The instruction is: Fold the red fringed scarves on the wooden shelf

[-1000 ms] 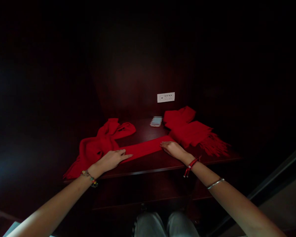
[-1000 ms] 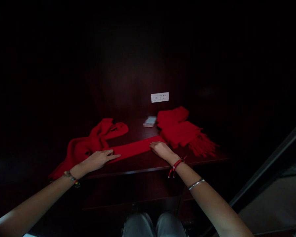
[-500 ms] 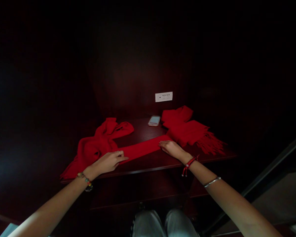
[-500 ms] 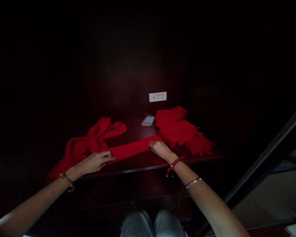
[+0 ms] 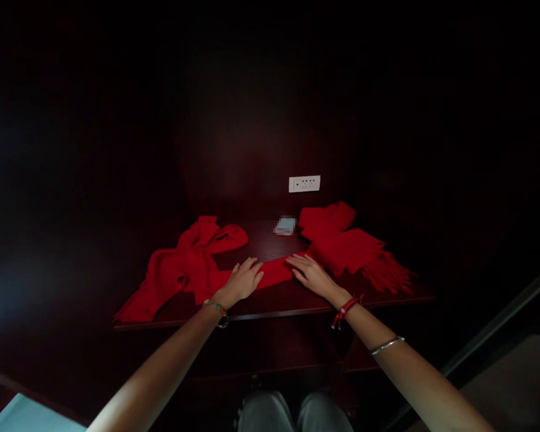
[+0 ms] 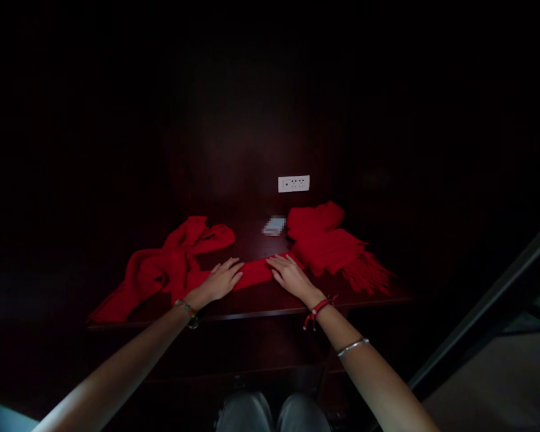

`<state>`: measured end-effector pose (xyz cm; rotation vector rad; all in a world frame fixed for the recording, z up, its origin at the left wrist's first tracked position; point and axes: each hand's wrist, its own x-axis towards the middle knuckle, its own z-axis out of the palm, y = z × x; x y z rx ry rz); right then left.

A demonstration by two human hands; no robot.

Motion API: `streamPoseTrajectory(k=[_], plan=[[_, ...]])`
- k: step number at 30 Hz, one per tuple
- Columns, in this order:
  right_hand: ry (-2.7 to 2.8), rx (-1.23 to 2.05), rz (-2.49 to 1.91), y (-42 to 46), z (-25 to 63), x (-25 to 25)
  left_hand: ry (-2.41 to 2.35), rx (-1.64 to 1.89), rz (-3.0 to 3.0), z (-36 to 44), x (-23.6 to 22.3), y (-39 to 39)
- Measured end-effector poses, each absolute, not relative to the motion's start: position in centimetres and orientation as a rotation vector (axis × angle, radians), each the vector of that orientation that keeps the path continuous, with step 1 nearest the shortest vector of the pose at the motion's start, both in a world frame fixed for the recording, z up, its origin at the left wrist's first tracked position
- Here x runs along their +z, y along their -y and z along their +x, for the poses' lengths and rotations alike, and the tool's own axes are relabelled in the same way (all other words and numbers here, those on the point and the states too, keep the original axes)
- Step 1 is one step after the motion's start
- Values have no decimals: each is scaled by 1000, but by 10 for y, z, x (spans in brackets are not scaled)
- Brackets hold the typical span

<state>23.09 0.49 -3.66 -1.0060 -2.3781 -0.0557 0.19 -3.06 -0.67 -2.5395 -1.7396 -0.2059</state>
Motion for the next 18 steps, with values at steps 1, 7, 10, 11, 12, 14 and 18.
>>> streamPoseTrajectory(k=[1, 7, 10, 11, 12, 14, 18], plan=[[2339, -34, -1042, -4, 223, -34, 1823, -158, -2502, 9, -15, 28], [2544, 143, -1313, -5, 174, -26, 1928, -79, -2461, 7, -34, 25], [2666, 256, -1468, -12, 177, -27, 1928, -82, -2453, -5, -31, 27], [2664, 268, -1521, -15, 183, -28, 1924, -80, -2452, -7, -31, 27], [2652, 268, -1573, -18, 191, -28, 1921, -75, -2454, -9, -30, 27], [2615, 259, -1683, -25, 209, -29, 1913, -65, -2466, -10, -30, 27], [2555, 217, -1784, -31, 228, -26, 1903, -88, -2471, -8, -31, 26]])
